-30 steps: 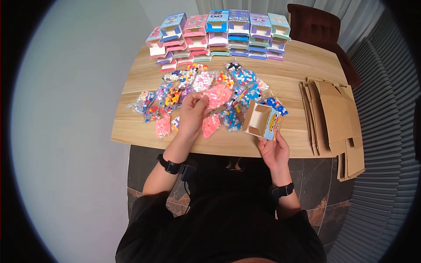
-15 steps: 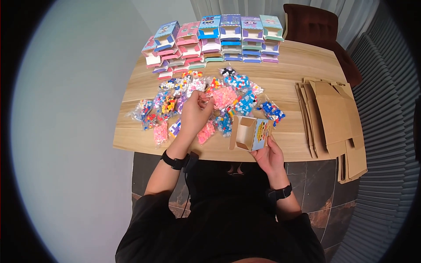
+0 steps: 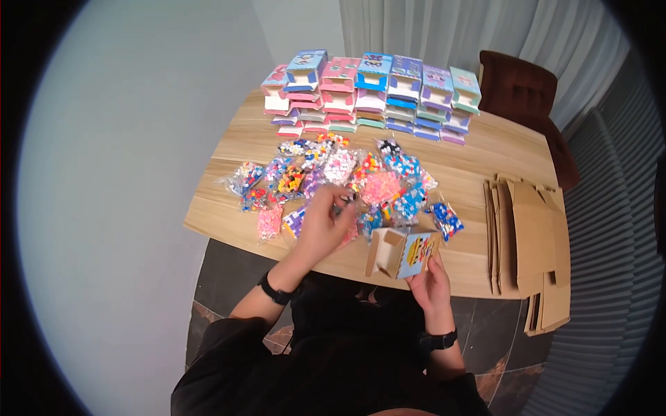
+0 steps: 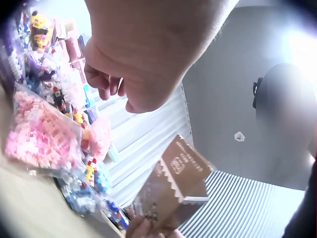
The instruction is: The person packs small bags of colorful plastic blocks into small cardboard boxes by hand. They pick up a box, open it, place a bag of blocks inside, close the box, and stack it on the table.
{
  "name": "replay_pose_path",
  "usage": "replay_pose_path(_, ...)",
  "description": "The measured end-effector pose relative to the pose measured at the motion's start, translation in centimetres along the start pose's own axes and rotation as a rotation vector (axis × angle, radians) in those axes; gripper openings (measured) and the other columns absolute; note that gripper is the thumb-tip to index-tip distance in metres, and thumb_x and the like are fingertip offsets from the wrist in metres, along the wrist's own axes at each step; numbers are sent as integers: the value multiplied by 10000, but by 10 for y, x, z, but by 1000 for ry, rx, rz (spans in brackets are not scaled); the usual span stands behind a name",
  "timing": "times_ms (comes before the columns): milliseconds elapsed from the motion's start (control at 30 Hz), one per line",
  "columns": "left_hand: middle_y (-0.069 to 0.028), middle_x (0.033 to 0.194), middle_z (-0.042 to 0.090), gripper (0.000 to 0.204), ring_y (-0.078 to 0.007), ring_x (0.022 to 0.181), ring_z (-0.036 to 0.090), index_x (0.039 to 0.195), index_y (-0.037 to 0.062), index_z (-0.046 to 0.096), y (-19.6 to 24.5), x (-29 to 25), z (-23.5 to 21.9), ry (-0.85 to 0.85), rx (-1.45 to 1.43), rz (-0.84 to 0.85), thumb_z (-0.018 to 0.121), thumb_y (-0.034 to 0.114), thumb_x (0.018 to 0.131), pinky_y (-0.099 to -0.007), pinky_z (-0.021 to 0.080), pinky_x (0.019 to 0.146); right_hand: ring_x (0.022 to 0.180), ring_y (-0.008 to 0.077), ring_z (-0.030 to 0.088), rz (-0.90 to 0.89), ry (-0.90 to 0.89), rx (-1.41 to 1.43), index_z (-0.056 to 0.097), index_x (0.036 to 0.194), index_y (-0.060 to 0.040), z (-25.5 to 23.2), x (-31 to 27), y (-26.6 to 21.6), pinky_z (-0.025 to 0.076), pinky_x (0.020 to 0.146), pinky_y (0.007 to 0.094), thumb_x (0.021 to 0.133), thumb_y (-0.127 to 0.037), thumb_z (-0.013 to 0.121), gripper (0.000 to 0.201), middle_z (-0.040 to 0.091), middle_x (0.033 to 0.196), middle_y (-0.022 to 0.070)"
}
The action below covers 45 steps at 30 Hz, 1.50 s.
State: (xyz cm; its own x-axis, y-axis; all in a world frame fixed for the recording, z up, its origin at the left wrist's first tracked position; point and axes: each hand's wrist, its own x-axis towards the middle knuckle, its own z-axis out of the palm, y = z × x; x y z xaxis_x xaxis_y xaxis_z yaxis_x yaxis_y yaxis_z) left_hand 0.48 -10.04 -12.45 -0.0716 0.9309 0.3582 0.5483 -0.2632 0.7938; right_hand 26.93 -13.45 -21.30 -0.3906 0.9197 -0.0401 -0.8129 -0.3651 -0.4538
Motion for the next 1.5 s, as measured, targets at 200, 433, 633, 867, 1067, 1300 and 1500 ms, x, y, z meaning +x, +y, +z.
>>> replay_pose_path(200,-123,1170,564,379,-209,1071,580,1243,26,490,15,-53,-16,-411,-181,38,640,106,905,-309,498,830,1241,237,529,-46,40,-485,321,1460,-6,8,1,17,454,1025,394,926,-96,620,619,502,1381,118)
replay_pose_path(433,-134,1139,591,396,-186,1054,612,1278,17,430,-10,-73,-70,-211,-340,-162,608,122,940,-331,559,767,1172,268,566,6,-279,-550,312,1487,-24,34,17,29,516,891,365,956,-332,609,682,488,1384,186)
replay_pose_path(633,-125,1135,614,300,-202,979,651,1242,25,437,-82,18,-164,367,-767,-518,465,190,993,-371,545,857,1111,267,597,76,-227,-650,403,1434,-13,11,25,33,524,874,364,991,-206,553,506,546,1302,179)
replay_pose_path(867,-50,942,637,257,-174,854,669,1093,80,567,-237,153,-231,283,-500,-832,444,258,954,-345,557,709,1067,265,614,86,-218,-688,448,1395,1,10,26,35,528,875,371,994,-136,524,430,584,1232,174)
replay_pose_path(1067,-1,909,596,205,-127,787,624,1074,125,579,-315,211,-219,254,-351,-1004,496,284,974,-290,534,625,1055,268,616,71,-237,-774,443,1392,8,8,24,36,523,872,368,1000,-104,488,410,596,1210,188)
replay_pose_path(1300,-14,888,590,166,-129,784,606,1069,111,595,-318,238,-200,209,-104,-914,545,213,948,-275,539,604,1053,271,627,76,-233,-787,469,1374,7,10,25,35,538,880,384,991,-45,473,387,607,1188,194)
replay_pose_path(1500,-25,792,578,145,-134,738,599,1015,69,619,-334,246,-192,135,-118,-778,556,68,884,-285,528,551,1053,281,620,86,-235,-790,454,1373,21,7,25,35,526,880,377,997,-82,477,390,598,1186,210)
